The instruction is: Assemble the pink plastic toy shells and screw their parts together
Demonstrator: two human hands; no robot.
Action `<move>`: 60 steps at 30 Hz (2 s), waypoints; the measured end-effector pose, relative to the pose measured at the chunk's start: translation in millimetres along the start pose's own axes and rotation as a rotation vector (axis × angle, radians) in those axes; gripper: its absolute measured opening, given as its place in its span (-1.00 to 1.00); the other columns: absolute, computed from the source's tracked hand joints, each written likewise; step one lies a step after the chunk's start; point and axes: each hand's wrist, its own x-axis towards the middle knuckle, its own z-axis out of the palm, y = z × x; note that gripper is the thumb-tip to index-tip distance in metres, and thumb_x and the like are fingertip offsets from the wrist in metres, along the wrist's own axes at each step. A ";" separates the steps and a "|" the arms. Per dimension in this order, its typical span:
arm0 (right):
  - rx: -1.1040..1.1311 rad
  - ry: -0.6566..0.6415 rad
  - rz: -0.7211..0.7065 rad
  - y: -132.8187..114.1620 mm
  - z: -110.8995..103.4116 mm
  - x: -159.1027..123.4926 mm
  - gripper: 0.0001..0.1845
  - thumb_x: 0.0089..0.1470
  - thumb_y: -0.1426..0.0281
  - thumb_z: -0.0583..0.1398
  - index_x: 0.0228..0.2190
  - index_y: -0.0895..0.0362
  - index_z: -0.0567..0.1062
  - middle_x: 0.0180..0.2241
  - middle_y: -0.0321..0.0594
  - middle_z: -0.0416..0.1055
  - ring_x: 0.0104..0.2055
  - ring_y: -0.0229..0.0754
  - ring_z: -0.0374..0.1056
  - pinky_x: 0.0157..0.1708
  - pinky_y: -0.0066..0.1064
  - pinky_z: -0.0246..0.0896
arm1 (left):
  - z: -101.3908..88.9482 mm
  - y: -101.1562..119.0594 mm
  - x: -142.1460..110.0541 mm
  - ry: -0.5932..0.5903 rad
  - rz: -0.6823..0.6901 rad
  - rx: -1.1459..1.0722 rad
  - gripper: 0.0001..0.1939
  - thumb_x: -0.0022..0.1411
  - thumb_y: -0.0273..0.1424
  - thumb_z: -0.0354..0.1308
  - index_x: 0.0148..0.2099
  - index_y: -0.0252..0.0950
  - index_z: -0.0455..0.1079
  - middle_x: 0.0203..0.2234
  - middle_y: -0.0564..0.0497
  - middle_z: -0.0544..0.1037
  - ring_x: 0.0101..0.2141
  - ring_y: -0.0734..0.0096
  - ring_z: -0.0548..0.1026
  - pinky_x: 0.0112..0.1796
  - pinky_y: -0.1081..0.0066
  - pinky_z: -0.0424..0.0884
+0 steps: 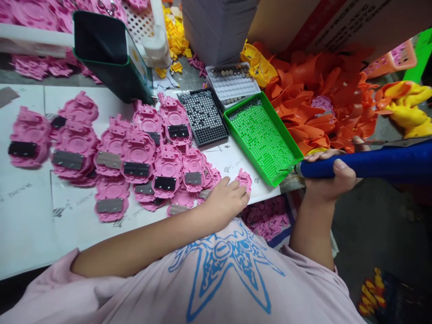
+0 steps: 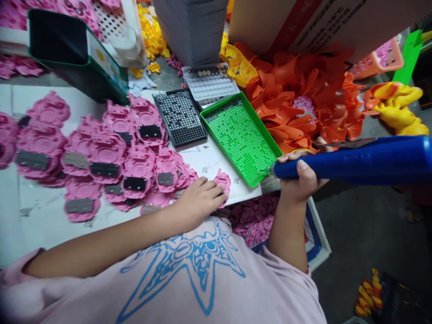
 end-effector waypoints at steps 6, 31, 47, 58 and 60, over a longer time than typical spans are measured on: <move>0.021 -0.028 0.033 3.3 -0.6 -1.6 -0.61 -0.23 0.34 0.13 -0.23 0.01 0.31 -0.59 -0.43 0.29 -0.61 -0.27 0.29 -0.51 -0.33 0.30 | -2.2 1.8 0.1 -0.007 -0.005 0.008 -0.72 0.20 -0.51 0.12 -0.01 -0.36 0.36 -0.24 -0.09 0.51 -0.21 0.19 0.41 -0.26 0.20 0.12; 0.046 -0.053 0.046 6.6 -1.7 1.6 -0.60 -0.20 0.39 0.10 -0.20 0.00 0.36 -0.58 -0.42 0.34 -0.60 -0.25 0.29 -0.51 -0.32 0.30 | 2.0 2.2 -0.9 0.031 -0.009 0.016 -0.74 0.22 -0.50 0.10 -0.01 -0.35 0.36 -0.26 -0.08 0.51 -0.22 0.20 0.40 -0.26 0.20 0.13; 0.062 -0.075 0.114 8.8 -1.8 1.4 -0.70 -0.25 0.35 0.16 -0.33 0.02 0.35 -0.59 -0.45 0.33 -0.61 -0.27 0.29 -0.49 -0.33 0.28 | -0.3 2.9 -0.4 0.015 -0.025 0.013 -0.77 0.26 -0.50 0.06 -0.03 -0.34 0.37 -0.24 -0.09 0.52 -0.21 0.21 0.40 -0.25 0.21 0.13; 0.029 -0.077 0.117 7.3 0.3 0.9 -0.66 -0.24 0.36 0.14 -0.29 0.01 0.32 -0.60 -0.45 0.31 -0.61 -0.28 0.29 -0.48 -0.34 0.28 | 1.0 2.8 -0.2 0.023 -0.023 0.015 -0.77 0.25 -0.50 0.07 -0.03 -0.34 0.37 -0.24 -0.09 0.52 -0.21 0.21 0.41 -0.24 0.20 0.13; 0.037 -0.078 0.095 6.8 -0.3 1.0 -0.65 -0.23 0.36 0.13 -0.27 0.01 0.33 -0.60 -0.45 0.32 -0.61 -0.27 0.29 -0.49 -0.33 0.28 | 1.0 2.6 -0.1 0.028 -0.023 0.016 -0.77 0.25 -0.50 0.08 -0.03 -0.34 0.37 -0.24 -0.09 0.52 -0.21 0.21 0.41 -0.24 0.20 0.13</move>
